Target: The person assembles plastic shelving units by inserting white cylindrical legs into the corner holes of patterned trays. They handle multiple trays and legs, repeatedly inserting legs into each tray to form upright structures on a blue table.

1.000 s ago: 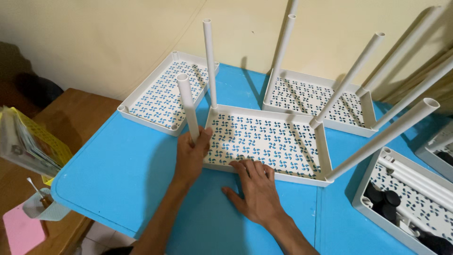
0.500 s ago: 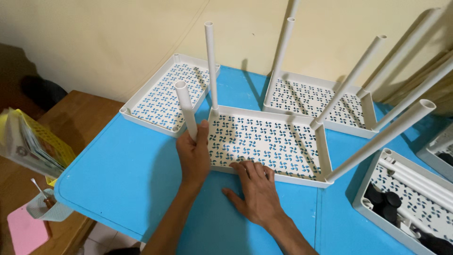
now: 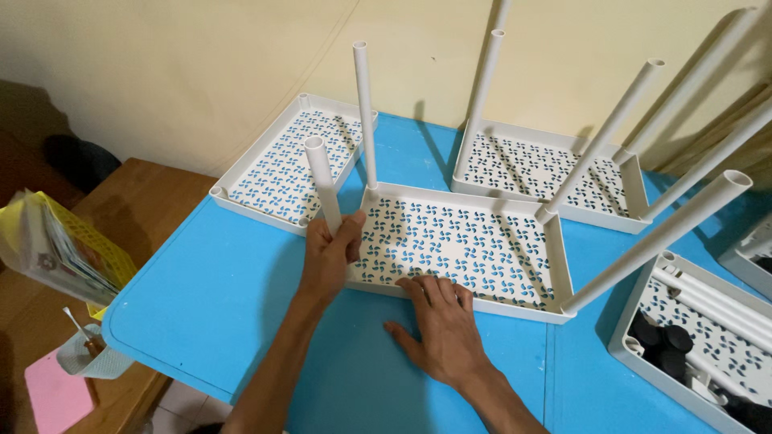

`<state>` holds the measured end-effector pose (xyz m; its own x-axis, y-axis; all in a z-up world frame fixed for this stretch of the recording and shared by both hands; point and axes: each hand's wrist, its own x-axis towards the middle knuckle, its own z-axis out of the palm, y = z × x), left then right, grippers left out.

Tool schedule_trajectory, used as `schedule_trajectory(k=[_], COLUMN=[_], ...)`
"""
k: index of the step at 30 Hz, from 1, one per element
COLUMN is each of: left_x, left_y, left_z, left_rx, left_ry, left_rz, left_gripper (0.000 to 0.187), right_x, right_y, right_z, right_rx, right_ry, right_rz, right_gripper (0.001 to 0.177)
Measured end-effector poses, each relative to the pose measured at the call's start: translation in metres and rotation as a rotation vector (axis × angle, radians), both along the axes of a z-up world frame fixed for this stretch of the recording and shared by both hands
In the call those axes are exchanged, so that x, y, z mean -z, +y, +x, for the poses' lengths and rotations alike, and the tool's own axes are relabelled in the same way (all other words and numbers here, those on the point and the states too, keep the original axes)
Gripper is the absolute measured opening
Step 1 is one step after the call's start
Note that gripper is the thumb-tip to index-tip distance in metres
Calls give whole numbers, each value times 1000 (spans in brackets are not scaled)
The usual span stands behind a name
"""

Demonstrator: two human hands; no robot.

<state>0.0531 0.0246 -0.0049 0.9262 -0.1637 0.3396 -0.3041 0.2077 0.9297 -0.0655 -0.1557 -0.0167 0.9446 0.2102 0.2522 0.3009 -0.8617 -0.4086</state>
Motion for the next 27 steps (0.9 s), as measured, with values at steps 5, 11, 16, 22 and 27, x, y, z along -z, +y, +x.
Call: schedule_trajectory(k=[5, 11, 16, 22, 27], left_x=[-2, -9, -17, -19, -17], left_y=[12, -8, -33, -46, -42], left_z=[6, -23, -52, -46, -30], left_rx=[172, -184, -471, -582, -619], left_ry=[48, 3, -196, -87, -73], left_rz=[0, 80, 71, 100, 39], left_gripper=[45, 27, 18, 27, 44], right_x=[-1, -3, -5, -5, -5], right_y=[-1, -2, -2, -5, -4], right_z=[-1, -2, -4, -3, -3], right_rx=[-17, -36, -30, -43, -37], right_ry=[-62, -78, -80, -30, -62], right_rz=[6, 42, 57, 90, 96], right_gripper=[63, 64, 66, 65, 64])
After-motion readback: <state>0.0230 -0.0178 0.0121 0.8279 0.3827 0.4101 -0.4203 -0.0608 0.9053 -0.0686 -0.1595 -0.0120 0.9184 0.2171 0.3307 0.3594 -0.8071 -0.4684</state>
